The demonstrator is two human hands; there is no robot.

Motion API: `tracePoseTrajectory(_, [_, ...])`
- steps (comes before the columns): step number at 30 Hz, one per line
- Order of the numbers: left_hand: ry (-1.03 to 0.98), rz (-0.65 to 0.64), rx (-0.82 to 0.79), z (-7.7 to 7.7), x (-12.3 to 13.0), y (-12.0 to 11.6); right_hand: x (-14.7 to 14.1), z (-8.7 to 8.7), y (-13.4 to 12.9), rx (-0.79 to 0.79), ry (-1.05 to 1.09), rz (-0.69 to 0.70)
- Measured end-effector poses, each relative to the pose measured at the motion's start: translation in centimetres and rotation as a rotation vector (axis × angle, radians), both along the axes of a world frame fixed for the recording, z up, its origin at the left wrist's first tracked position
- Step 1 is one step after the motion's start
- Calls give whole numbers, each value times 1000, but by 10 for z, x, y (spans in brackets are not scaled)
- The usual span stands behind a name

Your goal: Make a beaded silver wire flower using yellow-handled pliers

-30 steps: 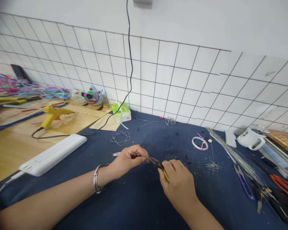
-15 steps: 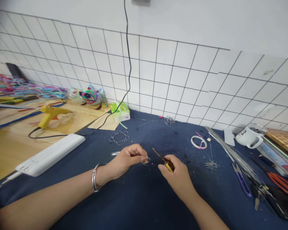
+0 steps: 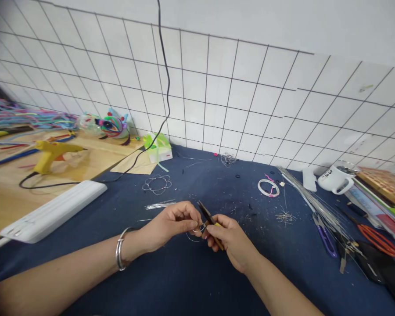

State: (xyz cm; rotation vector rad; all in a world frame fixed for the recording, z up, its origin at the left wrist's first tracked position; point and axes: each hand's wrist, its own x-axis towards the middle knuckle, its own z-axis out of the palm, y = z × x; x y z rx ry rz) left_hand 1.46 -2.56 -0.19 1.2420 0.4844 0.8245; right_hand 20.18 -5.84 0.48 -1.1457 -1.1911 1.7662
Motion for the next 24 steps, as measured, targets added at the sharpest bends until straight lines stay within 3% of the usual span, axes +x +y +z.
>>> tracePoseTrajectory(10, [74,-73,28,-1,0,0,0,-3,2,-2,88,-61])
tracePoseTrajectory(16, [158,-175,75,-2,1,0,1,-5,3,58,50,-114])
tracePoseTrajectory(24, [186,-206,114,-1,4,0,-5,-7,-1,93,14,-134])
